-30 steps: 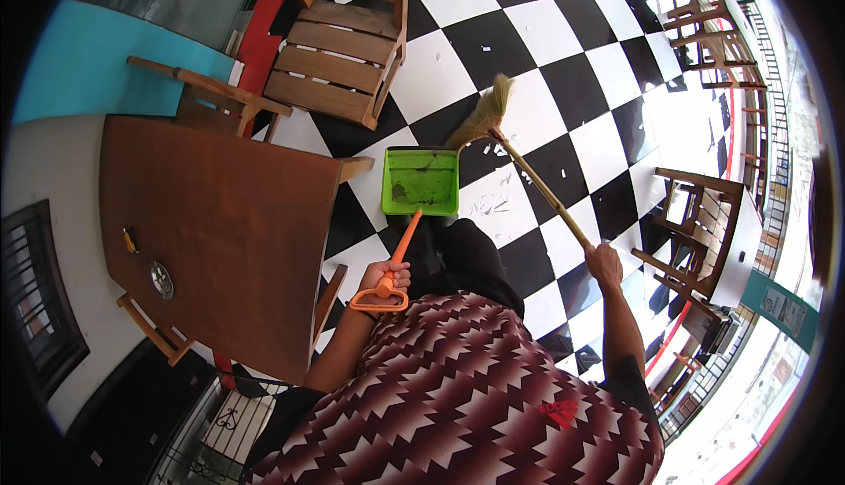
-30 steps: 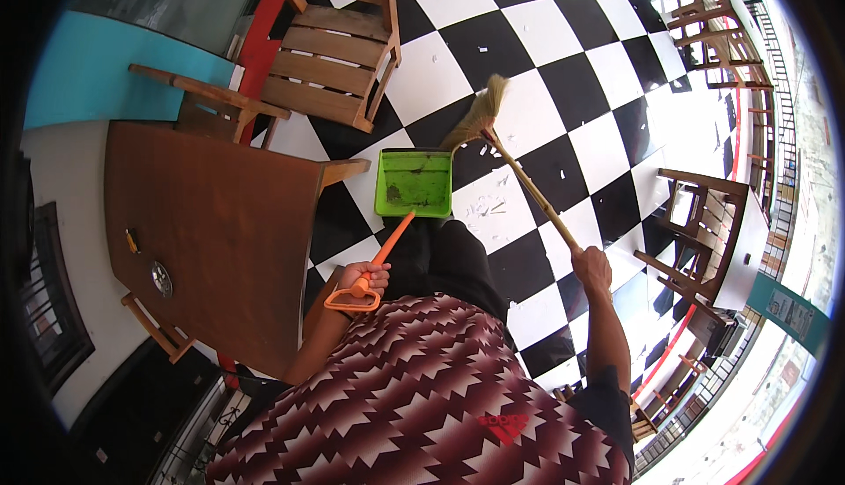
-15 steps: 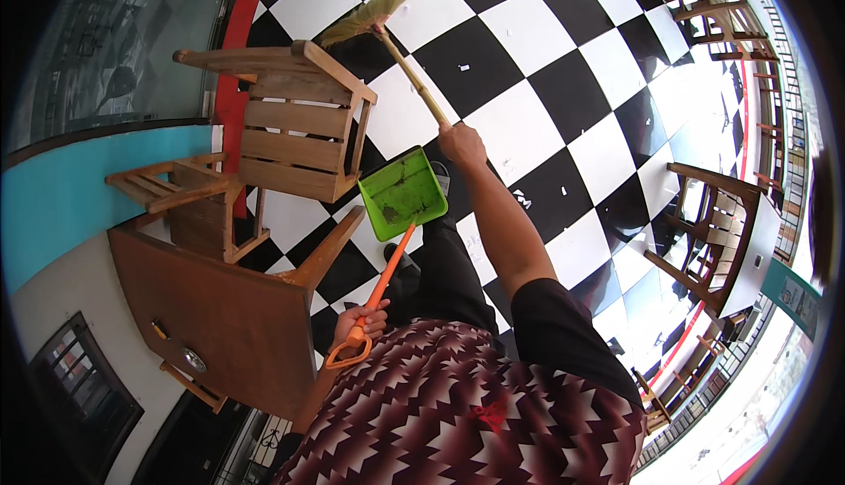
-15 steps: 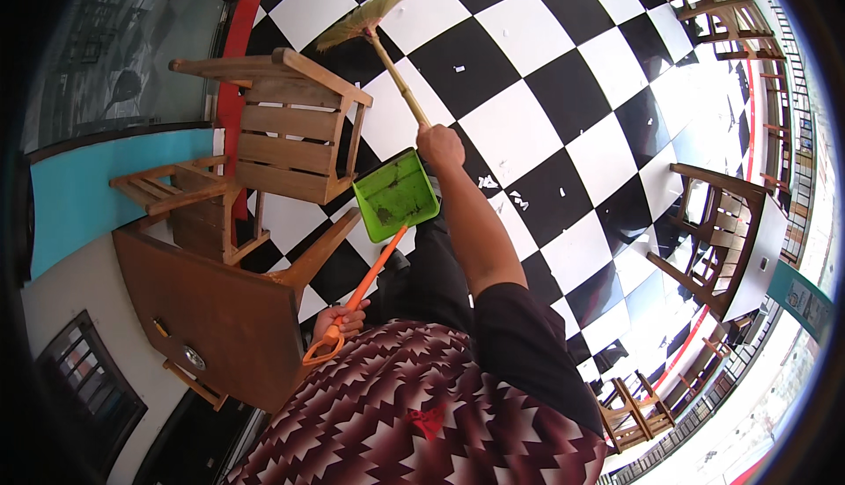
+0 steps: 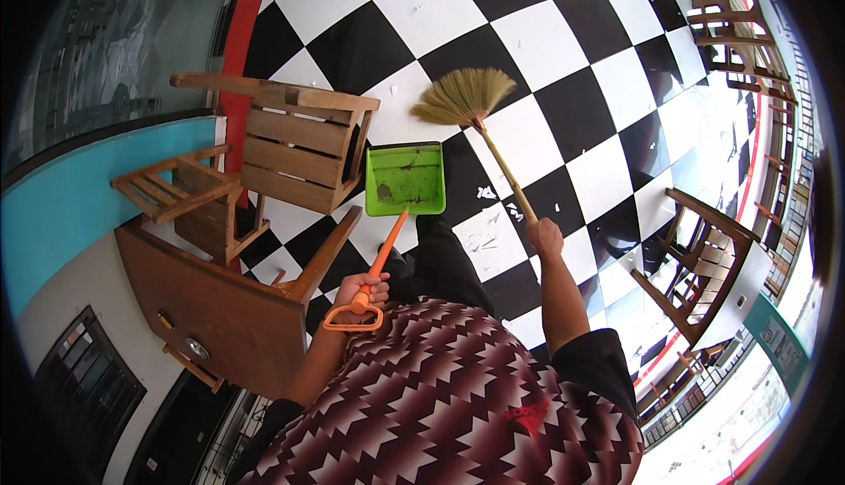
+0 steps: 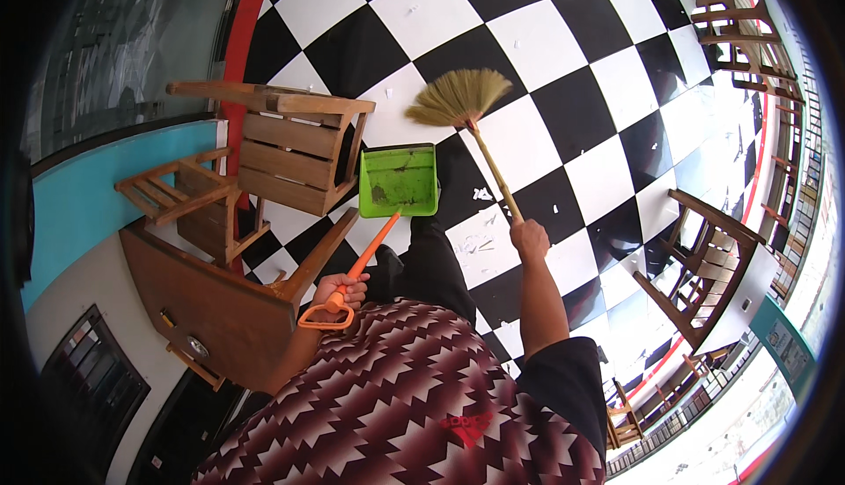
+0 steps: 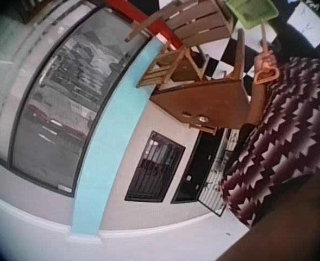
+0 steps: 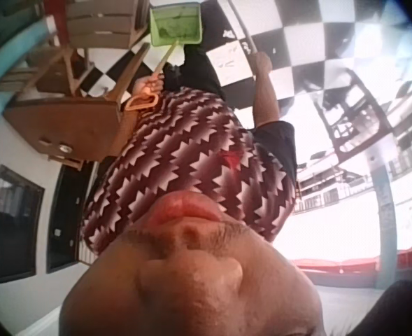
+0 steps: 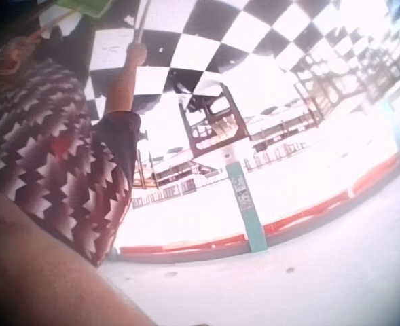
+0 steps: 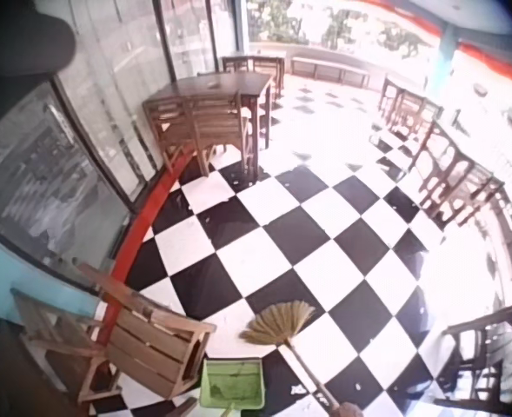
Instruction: The person sweeps debris from a checkered floor into a dustpan using a broom, moving chairs aside to reach under tables, and carries the gathered waste in the dustpan to a disposal area.
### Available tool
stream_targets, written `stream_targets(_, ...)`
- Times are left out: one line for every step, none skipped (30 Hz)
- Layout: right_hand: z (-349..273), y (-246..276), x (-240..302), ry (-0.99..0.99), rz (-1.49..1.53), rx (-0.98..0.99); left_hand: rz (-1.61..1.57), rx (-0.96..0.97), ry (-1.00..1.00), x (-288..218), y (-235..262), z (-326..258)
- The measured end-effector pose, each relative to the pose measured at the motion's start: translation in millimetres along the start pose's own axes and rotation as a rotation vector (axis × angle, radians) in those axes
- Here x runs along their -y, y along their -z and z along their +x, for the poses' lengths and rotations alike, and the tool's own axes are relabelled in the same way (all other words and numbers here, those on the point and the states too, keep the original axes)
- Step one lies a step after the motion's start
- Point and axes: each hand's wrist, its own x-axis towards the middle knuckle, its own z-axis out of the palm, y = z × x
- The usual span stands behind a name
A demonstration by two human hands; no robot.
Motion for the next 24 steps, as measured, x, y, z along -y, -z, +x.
stream_targets(-4, 6, -21, -0.054, -0.004, 0.001, 0.006, -0.012, 0.0, -6, -11, 5)
stream_targets(-11, 14, -42, -0.108, -0.012, 0.004, 0.009, -0.024, 0.001, -10, -21, 9)
stream_targets(-20, 26, -62, -0.104, -0.037, -0.024, 0.05, -0.016, 0.011, -15, -29, 14)
stream_targets(-31, 39, -78, -0.099, -0.061, -0.049, 0.058, -0.005, 0.017, -19, -38, 19)
stream_targets(-44, 62, -90, -0.157, 0.008, 0.032, 0.064, 0.006, 0.019, -20, -47, 22)
stream_targets(-54, 80, -103, -0.22, 0.085, 0.106, 0.081, 0.02, 0.026, -24, -59, 27)
stream_targets(-55, 82, -130, -0.232, 0.068, 0.083, 0.108, 0.025, 0.021, -27, -72, 29)
stream_targets(-58, 82, -149, -0.241, 0.052, 0.061, 0.116, 0.054, 0.041, -30, -85, 31)
stream_targets(-75, 98, -146, -0.262, 0.112, 0.055, 0.128, 0.059, 0.038, -32, -96, 33)
stream_targets(-95, 119, -140, -0.28, 0.168, 0.047, 0.137, 0.066, 0.032, -34, -107, 34)
stream_targets(-99, 125, -143, -0.235, 0.23, 0.022, 0.132, 0.096, 0.015, -34, -117, 33)
stream_targets(-99, 131, -143, -0.199, 0.298, 0.009, 0.13, 0.114, 0.006, -34, -131, 34)
stream_targets(-107, 141, -129, -0.225, 0.406, -0.007, 0.127, 0.127, 0.0, -36, -145, 34)
stream_targets(-106, 147, -114, -0.23, 0.497, -0.001, 0.135, 0.186, -0.019, -38, -159, 34)
stream_targets(-105, 155, -99, -0.237, 0.591, -0.001, 0.133, 0.204, -0.059, -44, -171, 37)
stream_targets(-104, 164, -83, -0.238, 0.681, 0.001, 0.127, 0.222, -0.101, -50, -184, 39)
stream_targets(-98, 164, -67, -0.207, 0.792, 0.031, 0.111, 0.228, -0.122, -57, -196, 37)
stream_targets(-93, 169, -45, -0.19, 0.826, 0.048, 0.085, 0.251, -0.121, -68, -207, 39)
stream_targets(-90, 176, -19, -0.126, 0.802, 0.035, 0.06, 0.273, -0.117, -78, -218, 42)
stream_targets(-87, 183, 9, -0.059, 0.774, 0.023, 0.033, 0.295, -0.117, -88, -229, 44)
stream_targets(-77, 186, 31, -0.002, 0.734, 0.019, 0.049, 0.278, -0.139, -95, -247, 40)
stream_targets(-61, 188, 55, 0.06, 0.696, 0.013, 0.056, 0.265, -0.153, -106, -260, 43)
stream_targets(-50, 191, 80, 0.088, 0.728, 0.033, 0.055, 0.249, -0.166, -117, -271, 46)
stream_targets(-39, 195, 106, 0.116, 0.755, 0.052, 0.049, 0.237, -0.179, -130, -280, 51)
